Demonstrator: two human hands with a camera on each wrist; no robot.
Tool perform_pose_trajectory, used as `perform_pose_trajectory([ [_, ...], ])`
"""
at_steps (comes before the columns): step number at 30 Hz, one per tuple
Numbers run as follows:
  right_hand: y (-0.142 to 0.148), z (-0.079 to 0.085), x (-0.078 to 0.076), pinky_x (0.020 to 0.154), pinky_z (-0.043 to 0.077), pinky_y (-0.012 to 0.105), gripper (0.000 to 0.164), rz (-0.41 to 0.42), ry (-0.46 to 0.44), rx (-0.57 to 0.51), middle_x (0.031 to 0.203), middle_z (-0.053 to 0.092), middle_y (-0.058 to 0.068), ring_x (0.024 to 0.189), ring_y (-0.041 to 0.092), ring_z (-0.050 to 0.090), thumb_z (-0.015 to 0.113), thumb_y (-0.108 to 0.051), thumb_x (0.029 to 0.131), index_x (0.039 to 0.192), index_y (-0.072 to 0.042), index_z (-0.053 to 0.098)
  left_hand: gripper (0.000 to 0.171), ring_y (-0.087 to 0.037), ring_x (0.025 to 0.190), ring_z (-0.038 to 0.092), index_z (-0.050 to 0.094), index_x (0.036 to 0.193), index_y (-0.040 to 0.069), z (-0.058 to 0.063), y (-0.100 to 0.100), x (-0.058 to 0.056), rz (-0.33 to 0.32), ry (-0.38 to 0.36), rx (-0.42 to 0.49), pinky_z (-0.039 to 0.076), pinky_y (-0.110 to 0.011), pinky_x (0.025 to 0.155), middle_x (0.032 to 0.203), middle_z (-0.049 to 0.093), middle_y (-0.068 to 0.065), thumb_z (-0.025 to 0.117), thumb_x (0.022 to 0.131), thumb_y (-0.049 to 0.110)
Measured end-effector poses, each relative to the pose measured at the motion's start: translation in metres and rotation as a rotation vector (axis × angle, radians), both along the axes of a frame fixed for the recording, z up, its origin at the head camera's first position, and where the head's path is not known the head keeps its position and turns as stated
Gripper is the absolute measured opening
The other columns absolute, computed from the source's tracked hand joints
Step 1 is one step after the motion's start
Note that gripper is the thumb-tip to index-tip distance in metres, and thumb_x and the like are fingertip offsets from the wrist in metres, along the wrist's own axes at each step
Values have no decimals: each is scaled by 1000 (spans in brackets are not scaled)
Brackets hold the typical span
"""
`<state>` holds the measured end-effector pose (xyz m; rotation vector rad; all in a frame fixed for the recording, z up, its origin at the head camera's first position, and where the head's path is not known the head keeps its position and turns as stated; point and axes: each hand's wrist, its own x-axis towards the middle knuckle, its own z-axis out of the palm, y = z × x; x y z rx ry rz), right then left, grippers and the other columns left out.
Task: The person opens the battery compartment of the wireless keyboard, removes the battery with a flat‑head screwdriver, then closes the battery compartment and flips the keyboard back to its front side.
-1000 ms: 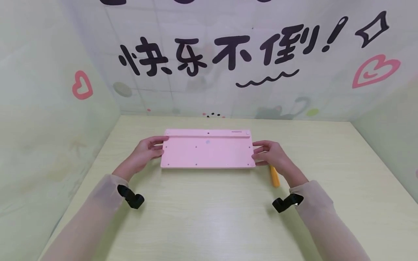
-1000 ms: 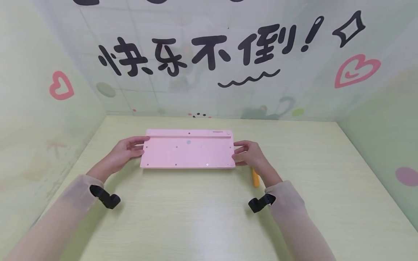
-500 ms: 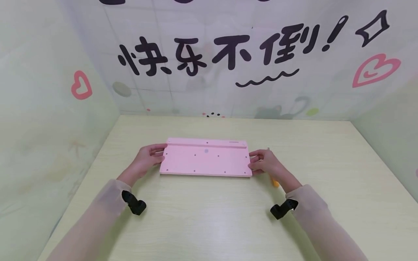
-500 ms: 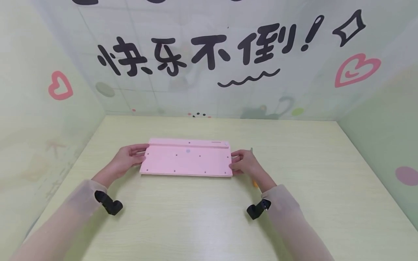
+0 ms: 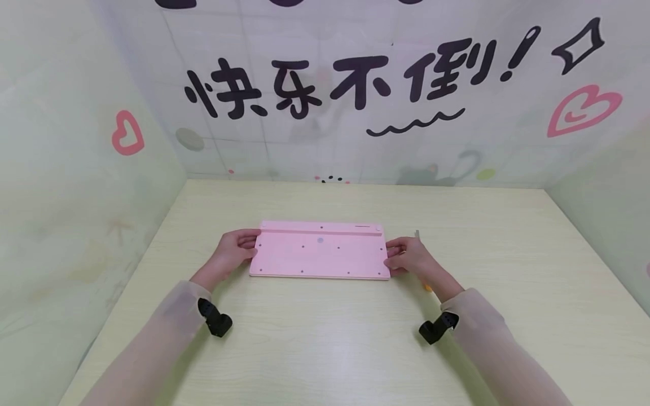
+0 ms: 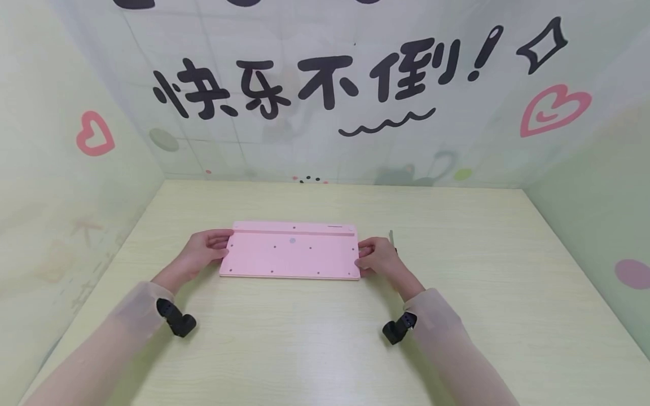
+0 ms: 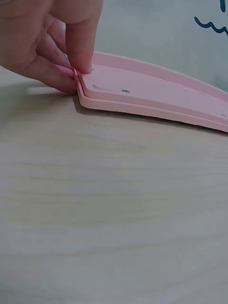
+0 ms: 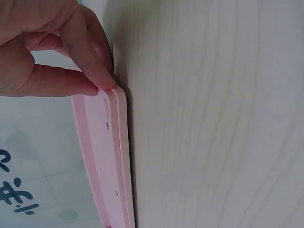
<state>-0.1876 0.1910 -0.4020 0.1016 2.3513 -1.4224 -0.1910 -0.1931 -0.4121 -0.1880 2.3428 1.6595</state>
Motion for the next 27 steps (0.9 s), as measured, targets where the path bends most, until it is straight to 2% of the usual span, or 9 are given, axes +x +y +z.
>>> perform_pose_trajectory([
  [7,-2,3,1,62,53,31,43,16,-1,50,95,54,17,68,16,56,66,3,81,119,10,48,49,-29,108,49,44,133,-1,3,4,1,-3,-6,-46,49,-28,78,128,47,-21,52,86,-11],
  [11,-2,5,2,62,53,31,42,8,-9,70,95,54,17,67,18,56,67,1,80,118,9,49,48,-25,100,51,46,132,2,3,5,2,13,-30,-60,51,-26,71,127,48,-19,53,86,-9],
  [18,-2,10,3,62,53,28,44,-5,-8,67,90,56,15,66,18,59,70,-1,79,117,9,51,46,-24,96,54,50,130,5,2,4,1,42,-55,-92,52,-26,68,122,50,-18,56,86,-7],
  [27,0,1,4,62,53,30,46,-41,41,38,92,55,16,67,17,57,69,3,78,120,9,51,46,-22,91,54,50,129,2,1,4,1,33,-41,-95,52,-26,65,117,51,-17,59,84,-6],
])
